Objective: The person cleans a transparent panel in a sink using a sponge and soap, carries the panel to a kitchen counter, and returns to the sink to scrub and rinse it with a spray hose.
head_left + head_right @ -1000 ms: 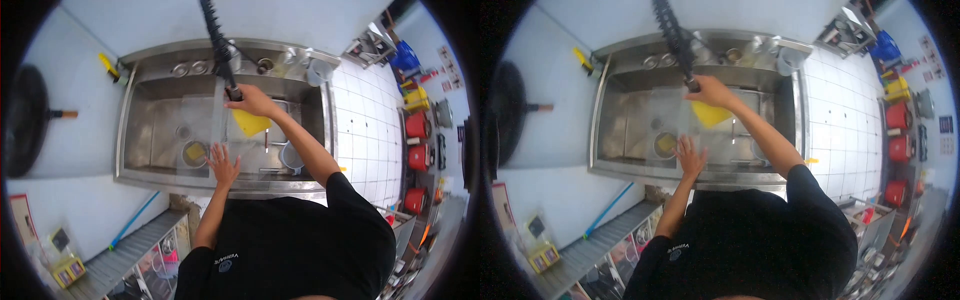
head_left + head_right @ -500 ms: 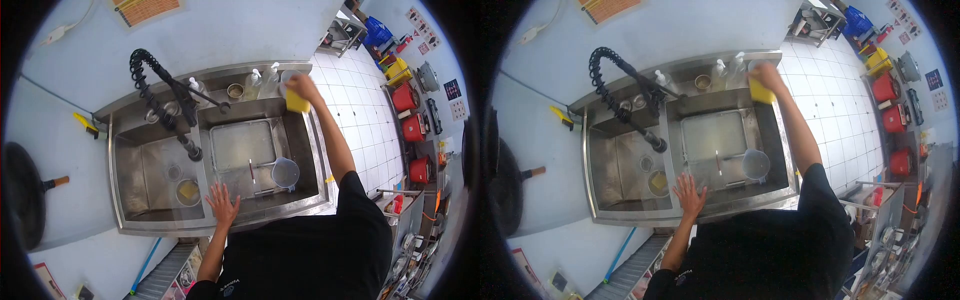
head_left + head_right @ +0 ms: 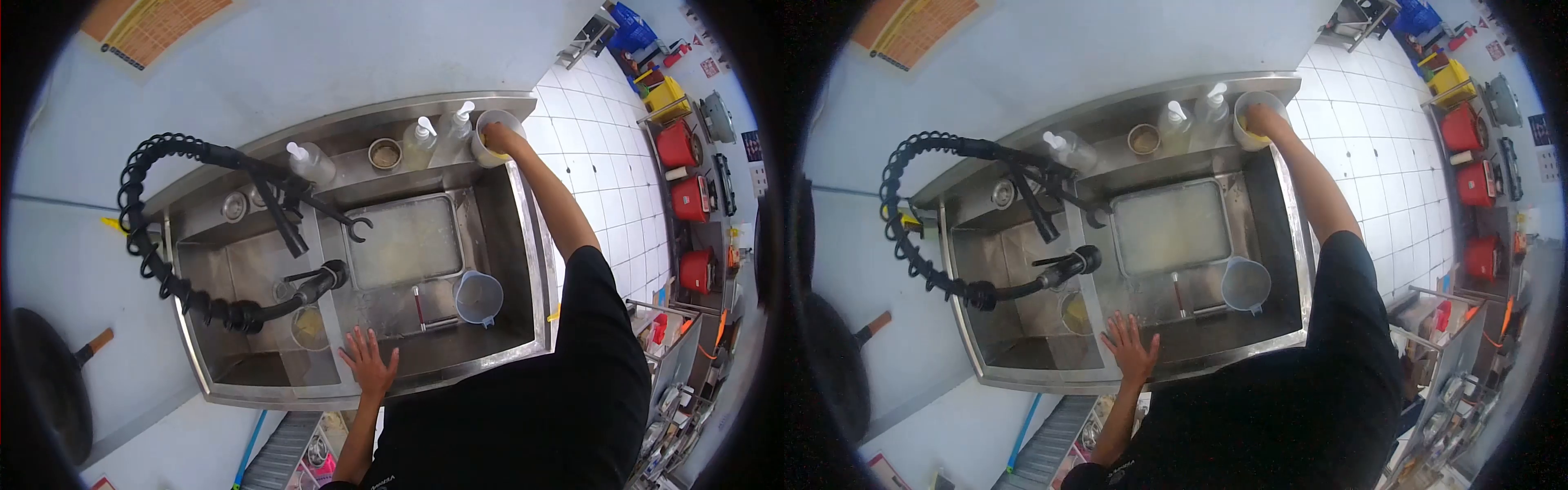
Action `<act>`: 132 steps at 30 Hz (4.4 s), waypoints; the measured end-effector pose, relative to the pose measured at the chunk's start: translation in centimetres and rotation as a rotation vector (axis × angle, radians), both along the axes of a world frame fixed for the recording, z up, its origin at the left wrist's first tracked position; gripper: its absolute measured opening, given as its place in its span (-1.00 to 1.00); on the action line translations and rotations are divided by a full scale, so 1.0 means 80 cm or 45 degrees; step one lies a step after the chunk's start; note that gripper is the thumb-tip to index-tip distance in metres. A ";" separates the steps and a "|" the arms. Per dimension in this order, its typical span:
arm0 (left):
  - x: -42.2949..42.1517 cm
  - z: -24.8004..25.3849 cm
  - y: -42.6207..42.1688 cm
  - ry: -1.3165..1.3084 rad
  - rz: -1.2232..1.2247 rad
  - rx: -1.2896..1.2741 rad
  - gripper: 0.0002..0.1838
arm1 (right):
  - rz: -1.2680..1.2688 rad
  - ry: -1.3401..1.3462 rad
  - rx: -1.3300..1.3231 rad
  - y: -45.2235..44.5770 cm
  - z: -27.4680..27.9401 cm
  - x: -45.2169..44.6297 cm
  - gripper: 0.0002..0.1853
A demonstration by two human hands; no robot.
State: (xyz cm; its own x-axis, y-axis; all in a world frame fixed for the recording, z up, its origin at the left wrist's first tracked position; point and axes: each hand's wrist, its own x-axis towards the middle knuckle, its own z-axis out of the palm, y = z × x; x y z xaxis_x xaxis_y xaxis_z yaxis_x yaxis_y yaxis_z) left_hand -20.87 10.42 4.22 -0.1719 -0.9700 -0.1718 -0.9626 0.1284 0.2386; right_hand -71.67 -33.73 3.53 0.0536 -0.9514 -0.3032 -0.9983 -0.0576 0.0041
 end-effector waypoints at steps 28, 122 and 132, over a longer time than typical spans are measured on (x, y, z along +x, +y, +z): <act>0.010 0.010 0.003 0.117 0.046 -0.072 -0.16 | -0.638 -0.429 -0.649 0.077 0.188 0.072 -0.53; 0.241 -0.029 0.040 -0.062 0.929 -0.370 -0.47 | 0.434 -0.698 -0.711 0.379 -0.084 0.678 -0.89; 0.245 -0.031 0.036 0.011 0.975 -0.405 -0.48 | 0.207 -0.581 -0.784 0.315 -0.038 0.668 -0.73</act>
State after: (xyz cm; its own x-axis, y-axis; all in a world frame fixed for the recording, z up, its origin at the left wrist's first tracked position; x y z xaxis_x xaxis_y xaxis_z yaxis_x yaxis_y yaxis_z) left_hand -1.28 13.28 1.72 0.5558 -0.8212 0.1291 -0.8094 -0.4991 0.3094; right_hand -18.27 -8.56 0.46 0.1995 -0.9106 0.3619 -0.8883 -0.3240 -0.3256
